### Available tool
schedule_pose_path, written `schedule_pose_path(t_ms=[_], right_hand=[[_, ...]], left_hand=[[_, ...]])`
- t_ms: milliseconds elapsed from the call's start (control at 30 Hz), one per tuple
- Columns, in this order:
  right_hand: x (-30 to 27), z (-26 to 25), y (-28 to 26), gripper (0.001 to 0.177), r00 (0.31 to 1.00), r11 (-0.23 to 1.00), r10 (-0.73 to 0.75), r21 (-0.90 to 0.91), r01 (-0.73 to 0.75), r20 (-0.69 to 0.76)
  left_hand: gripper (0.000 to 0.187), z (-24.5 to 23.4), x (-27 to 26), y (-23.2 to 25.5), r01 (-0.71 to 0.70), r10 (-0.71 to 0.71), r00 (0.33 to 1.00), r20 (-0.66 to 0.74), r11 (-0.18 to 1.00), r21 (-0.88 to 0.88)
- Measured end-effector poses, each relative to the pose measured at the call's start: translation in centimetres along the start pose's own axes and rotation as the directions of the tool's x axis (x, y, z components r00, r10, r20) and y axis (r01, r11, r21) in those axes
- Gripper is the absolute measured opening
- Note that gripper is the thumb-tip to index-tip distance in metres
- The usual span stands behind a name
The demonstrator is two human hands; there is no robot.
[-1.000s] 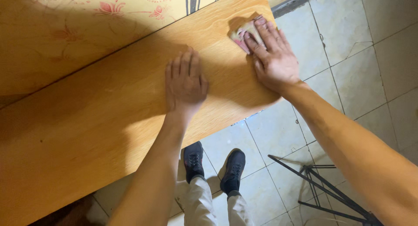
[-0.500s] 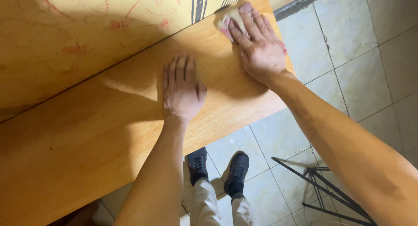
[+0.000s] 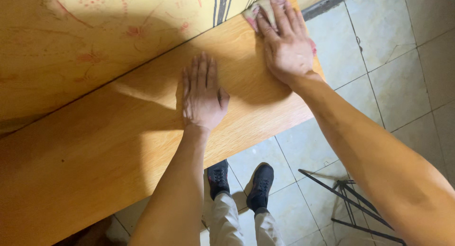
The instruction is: The person sands the surface of a light-colored wooden board using a small piece of sandpaper held in their right hand, while stabilizing the board with their left hand.
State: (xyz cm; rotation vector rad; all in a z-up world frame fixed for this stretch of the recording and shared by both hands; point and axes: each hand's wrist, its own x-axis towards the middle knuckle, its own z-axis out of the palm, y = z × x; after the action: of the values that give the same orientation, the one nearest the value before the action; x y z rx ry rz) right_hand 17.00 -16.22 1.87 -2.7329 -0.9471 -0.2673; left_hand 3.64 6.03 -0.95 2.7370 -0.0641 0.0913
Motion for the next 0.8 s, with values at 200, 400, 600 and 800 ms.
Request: schedule_pose_path(t_ms=[200,400,600,800], right_hand=[[-2.3,-2.0,-0.8,0.045,0.986,0.984,-0.123,0.141,0.106,0.114],[-1.9,-2.7,2.8,0.045,0.99,0.996,-0.087,0.003,0.087,0.113],[0.2,0.3,-0.7,0.046,0.998,0.998,-0.032,0.05,0.029,0.056],[-2.5,0.6,-5.3,0.052,0.997,0.996,0.046,0.071,-0.051,0.063]], left_hand=[[0.071,-0.6,0.2,-0.1,0.007,-0.007,1.0,0.004,1.0,-0.003],[0.071,0.0,0.0,-0.5,0.016,-0.016,1.0,0.009,1.0,0.024],[0.07,0.5,0.1,-0.5,-0.01,0.011,0.999,-0.044,1.0,0.028],[0.068,-0.3,-0.1,-0.3,-0.003,0.0,0.999,-0.045,0.997,-0.076]])
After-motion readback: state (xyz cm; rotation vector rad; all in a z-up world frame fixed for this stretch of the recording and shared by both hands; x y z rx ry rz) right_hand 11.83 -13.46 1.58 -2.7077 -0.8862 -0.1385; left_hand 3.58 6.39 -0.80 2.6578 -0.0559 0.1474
